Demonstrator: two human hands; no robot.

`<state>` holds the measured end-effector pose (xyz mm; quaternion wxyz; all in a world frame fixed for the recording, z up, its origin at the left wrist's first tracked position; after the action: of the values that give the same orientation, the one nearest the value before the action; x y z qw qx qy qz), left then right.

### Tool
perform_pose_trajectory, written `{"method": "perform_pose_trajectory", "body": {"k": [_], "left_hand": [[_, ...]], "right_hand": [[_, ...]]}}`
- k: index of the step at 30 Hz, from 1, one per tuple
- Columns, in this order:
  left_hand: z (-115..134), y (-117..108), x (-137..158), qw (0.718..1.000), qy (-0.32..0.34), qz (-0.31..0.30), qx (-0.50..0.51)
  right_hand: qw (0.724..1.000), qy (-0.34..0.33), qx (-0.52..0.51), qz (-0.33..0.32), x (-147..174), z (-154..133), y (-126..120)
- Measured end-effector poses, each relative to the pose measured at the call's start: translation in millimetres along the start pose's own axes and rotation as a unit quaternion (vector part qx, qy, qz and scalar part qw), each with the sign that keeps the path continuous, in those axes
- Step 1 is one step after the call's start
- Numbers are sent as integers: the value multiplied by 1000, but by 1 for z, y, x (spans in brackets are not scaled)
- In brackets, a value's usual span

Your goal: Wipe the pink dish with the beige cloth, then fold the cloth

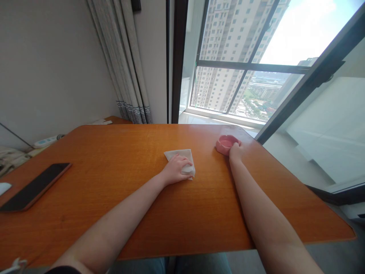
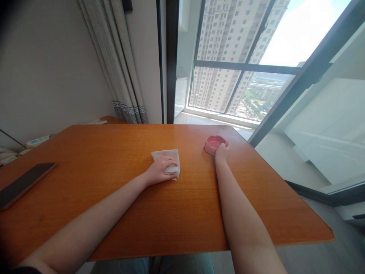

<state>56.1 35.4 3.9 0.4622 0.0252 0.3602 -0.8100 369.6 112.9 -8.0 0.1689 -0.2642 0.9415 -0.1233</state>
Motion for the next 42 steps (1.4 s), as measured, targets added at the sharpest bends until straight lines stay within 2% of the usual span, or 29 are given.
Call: {"method": "perform_pose_trajectory", "body": {"k": [5, 9, 17, 19, 21, 22, 24, 25, 27, 30, 33, 35, 38, 39, 40, 42], "left_hand": [[1, -3, 0, 999, 22, 47, 16], [5, -4, 0, 998, 24, 49, -16], [5, -8, -1, 996, 30, 69, 38], [1, -8, -2, 995, 26, 75, 62], [-2, -9, -3, 992, 9, 90, 91], [-4, -10, -3, 990, -3, 99, 103], [-7, -11, -4, 986, -21, 112, 120], [-7, -12, -5, 985, -26, 117, 124], [-7, -14, -6, 984, -27, 122, 131], [-6, -17, -8, 981, -25, 127, 145], [-8, -18, -8, 977, -39, 141, 154], [-11, -19, -8, 970, -57, 175, 159], [-17, -26, -2, 934, -82, 298, 179], [-19, -29, 2, 915, -89, 347, 183], [-20, -32, 5, 896, -96, 393, 184], [-21, -37, 12, 862, -108, 463, 178]], "right_hand": [[999, 28, 25, 6, -1, 5, 0], [998, 38, 47, 2, -2, 9, 0], [996, 23, 82, 7, -3, 6, -7], [995, 4, 89, 33, 4, -2, -11], [991, -77, 96, 48, 23, -21, -11], [983, -147, 99, 41, 39, -35, -9], [952, -290, 94, -32, 81, -65, 0], [932, -345, 81, -82, 106, -78, 5], [893, -411, 46, -179, 151, -100, 11], [853, -456, -7, -253, 190, -118, 9], [836, -485, -2, -258, 192, -117, 6], [848, -476, 2, -233, 183, -111, 6], [875, -431, -12, -220, 180, -102, 9], [866, -435, -8, -247, 186, -102, 12], [843, -454, 9, -287, 195, -102, 15], [775, -510, 77, -366, 216, -103, 22]]}}
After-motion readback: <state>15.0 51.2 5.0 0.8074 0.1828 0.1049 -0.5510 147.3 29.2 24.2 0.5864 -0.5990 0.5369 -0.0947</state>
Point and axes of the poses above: each hand's wrist, its own x-axis away from the middle knuckle, its own y-axis out of the palm, z = x × y, the point moved 4 cm from there along -x, towards the middle knuckle, and after that the axes turned 11 degrees about x, right-handed, at the moved point
